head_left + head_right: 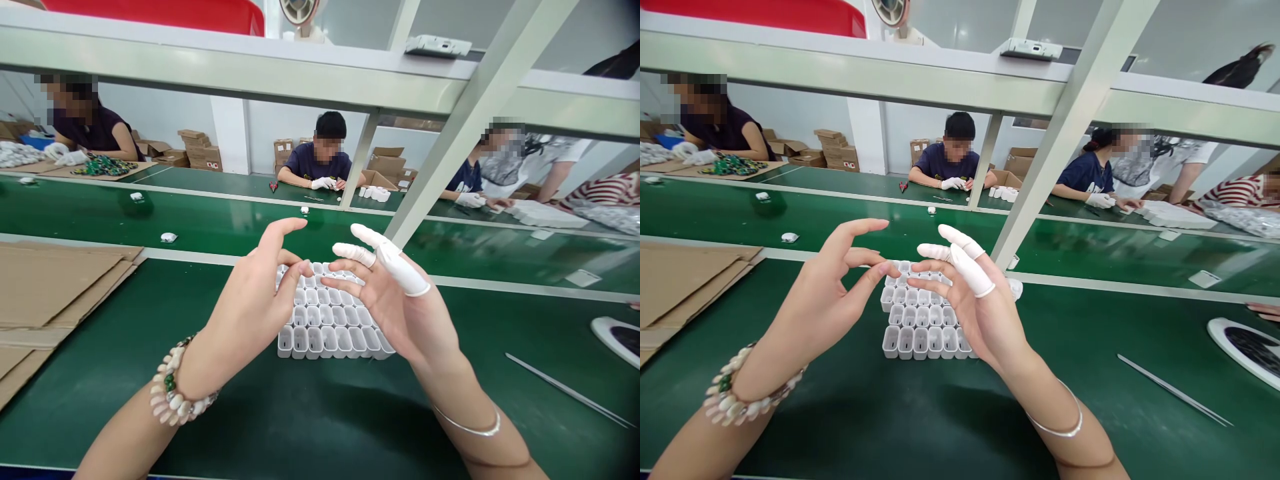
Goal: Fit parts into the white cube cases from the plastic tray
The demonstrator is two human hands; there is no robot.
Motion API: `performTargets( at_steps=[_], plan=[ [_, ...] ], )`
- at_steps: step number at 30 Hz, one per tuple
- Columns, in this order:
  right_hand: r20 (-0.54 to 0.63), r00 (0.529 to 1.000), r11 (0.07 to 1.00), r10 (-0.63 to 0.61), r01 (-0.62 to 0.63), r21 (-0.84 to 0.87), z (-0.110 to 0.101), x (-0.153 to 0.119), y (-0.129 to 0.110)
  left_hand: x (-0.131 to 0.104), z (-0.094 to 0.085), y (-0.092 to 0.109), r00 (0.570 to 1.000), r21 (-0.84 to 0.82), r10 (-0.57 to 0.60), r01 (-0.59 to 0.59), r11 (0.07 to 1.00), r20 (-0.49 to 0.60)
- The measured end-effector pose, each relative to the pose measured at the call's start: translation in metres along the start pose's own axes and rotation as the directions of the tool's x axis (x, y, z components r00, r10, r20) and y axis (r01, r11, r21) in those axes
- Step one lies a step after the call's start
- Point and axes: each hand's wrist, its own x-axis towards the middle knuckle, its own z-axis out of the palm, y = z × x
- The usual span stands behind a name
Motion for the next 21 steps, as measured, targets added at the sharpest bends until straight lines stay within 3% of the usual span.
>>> performTargets(
  at_steps=[6, 16, 21],
  plan=[
    [-0.010, 1.000, 0.998, 0.016, -0.015, 0.056, 0.0001, 0.0015, 0.0000, 0.0015, -0.0005, -0.0001, 1.000, 0.025, -0.003, 0.003, 1.000, 0.028],
    [-0.048, 0.996, 0.994, 0.073, -0.069, 0.079, 0.0023, 0.0042, -0.0019, -0.0028, -0.0016, -0.0012, 0.983, 0.104, 0.178, -0.174, 0.979, -0.038],
    [-0.082, 0.992, 0.987, 0.098, -0.086, 0.137, 0.0023, 0.0073, -0.0032, -0.0059, -0.0040, 0.0000, 0.978, 0.102, 0.209, -0.207, 0.973, -0.017]
  ],
)
